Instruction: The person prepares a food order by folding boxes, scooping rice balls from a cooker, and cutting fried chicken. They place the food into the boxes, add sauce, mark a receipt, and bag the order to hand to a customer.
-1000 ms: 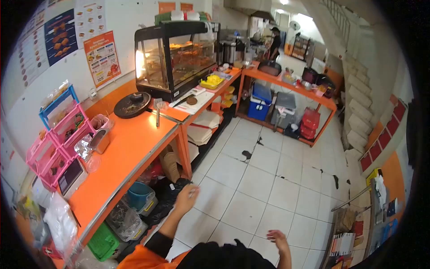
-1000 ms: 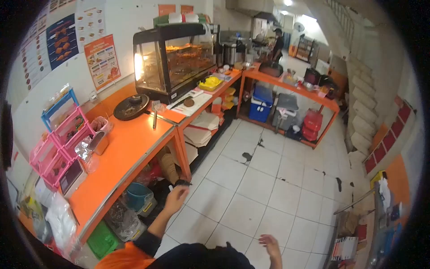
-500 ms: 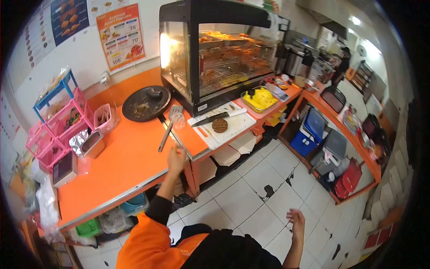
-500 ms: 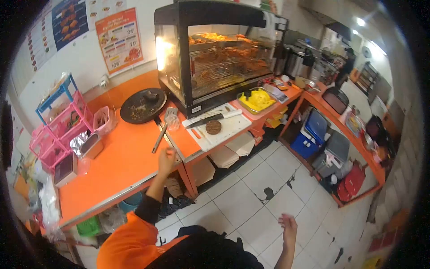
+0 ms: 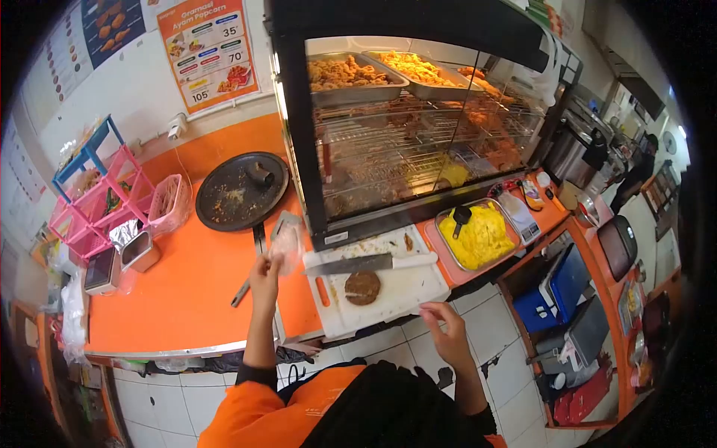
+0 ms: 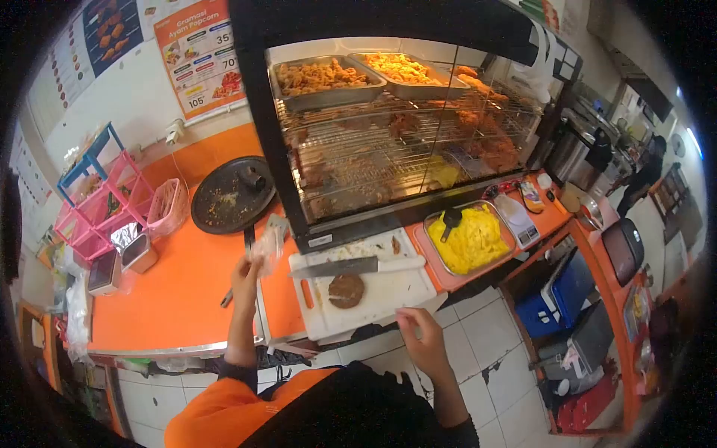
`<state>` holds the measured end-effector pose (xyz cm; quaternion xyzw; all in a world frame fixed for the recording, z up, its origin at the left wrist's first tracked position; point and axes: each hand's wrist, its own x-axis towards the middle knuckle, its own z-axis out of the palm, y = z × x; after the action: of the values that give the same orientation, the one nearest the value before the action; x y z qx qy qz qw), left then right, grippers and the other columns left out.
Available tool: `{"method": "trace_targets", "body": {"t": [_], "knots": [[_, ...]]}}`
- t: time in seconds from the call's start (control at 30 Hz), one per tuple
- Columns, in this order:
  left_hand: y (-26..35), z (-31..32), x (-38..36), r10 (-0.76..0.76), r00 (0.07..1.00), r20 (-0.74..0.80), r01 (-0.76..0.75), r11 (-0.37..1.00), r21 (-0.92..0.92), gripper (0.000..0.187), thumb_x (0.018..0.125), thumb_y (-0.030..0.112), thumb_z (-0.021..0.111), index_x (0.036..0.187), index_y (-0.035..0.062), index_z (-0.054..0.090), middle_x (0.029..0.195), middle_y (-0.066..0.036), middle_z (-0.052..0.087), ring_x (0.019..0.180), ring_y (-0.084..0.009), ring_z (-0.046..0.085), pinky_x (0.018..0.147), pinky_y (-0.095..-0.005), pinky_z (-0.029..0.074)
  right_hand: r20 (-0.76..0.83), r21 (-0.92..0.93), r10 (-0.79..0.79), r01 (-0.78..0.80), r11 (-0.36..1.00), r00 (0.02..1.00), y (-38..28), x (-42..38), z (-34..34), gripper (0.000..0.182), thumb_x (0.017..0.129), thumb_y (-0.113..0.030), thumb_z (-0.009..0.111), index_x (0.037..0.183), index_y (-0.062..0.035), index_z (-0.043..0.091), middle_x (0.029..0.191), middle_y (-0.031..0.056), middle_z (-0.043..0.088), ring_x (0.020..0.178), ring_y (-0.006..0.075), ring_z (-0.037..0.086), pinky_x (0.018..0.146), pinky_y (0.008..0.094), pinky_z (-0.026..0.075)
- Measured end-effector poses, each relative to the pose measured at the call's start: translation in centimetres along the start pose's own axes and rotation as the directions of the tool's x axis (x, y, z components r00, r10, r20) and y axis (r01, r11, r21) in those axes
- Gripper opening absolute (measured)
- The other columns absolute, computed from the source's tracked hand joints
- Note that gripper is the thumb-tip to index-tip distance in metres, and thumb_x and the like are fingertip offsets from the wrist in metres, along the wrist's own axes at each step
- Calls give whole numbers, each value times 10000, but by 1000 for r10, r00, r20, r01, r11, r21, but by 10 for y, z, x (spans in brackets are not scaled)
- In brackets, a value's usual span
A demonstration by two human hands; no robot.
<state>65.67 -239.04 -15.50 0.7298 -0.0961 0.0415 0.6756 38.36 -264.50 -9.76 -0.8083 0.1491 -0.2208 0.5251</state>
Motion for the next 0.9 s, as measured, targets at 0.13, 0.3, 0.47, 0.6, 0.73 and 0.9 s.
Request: {"method": "trace_targets", "body": {"t": [0.13, 0.3, 0.47, 0.6, 0.73, 0.9], "knots": [[104, 68, -54, -173, 919, 354, 254, 946, -199, 170, 887, 149, 628, 793, 13, 587, 732, 14, 592, 689, -56, 514, 621, -233, 407, 160, -152, -344, 367, 918, 925, -15, 66, -9, 208, 828, -28, 610, 1034, -36, 635, 841, 105, 592, 736, 250, 593, 708, 334, 495], [117, 167, -72, -130, 797, 591, 204, 977, -61, 178, 886, 151, 616, 783, 5, 601, 692, 21, 552, 662, -46, 490, 582, -228, 384, 223, -267, -817, 839, 473, 532, 37, 126, -34, 236, 718, -25, 689, 946, -8, 629, 839, 80, 581, 764, 266, 595, 702, 360, 502], [131, 260, -85, -86, 882, 464, 116, 993, -38, 404, 959, 293, 502, 745, -31, 613, 649, -24, 565, 627, -90, 506, 570, -263, 395, 124, 248, -662, 623, 742, 739, 65, 165, -84, 260, 744, -38, 705, 983, 9, 613, 954, 128, 592, 822, 278, 611, 732, 332, 502], [146, 314, -86, -82, 932, 353, 64, 996, 62, 475, 955, 365, 493, 699, -23, 594, 568, -108, 578, 564, -148, 562, 568, -283, 430, 494, 786, -179, -348, 511, 851, 120, 182, -100, 286, 959, -263, 498, 1136, -47, 562, 1024, 65, 626, 870, 203, 621, 770, 339, 508], [183, 352, -102, 257, 911, 322, -391, 784, 481, 300, 798, 309, 700, 862, 47, 570, 750, -98, 592, 673, -237, 580, 640, -350, 434, 614, 786, -46, -606, 125, 788, 115, 194, -115, 457, 995, -447, 356, 1211, -87, 536, 1085, 52, 616, 965, 169, 594, 840, 333, 478], [143, 386, -98, 504, 778, 376, -613, 474, 632, 277, 668, 174, 721, 907, 102, 599, 923, -28, 584, 841, -239, 571, 702, -370, 396, 610, 763, -120, -621, -180, 783, 124, 219, -142, 625, 956, -559, 331, 1269, -42, 492, 1251, 103, 557, 1138, 199, 532, 972, 334, 422]]}}
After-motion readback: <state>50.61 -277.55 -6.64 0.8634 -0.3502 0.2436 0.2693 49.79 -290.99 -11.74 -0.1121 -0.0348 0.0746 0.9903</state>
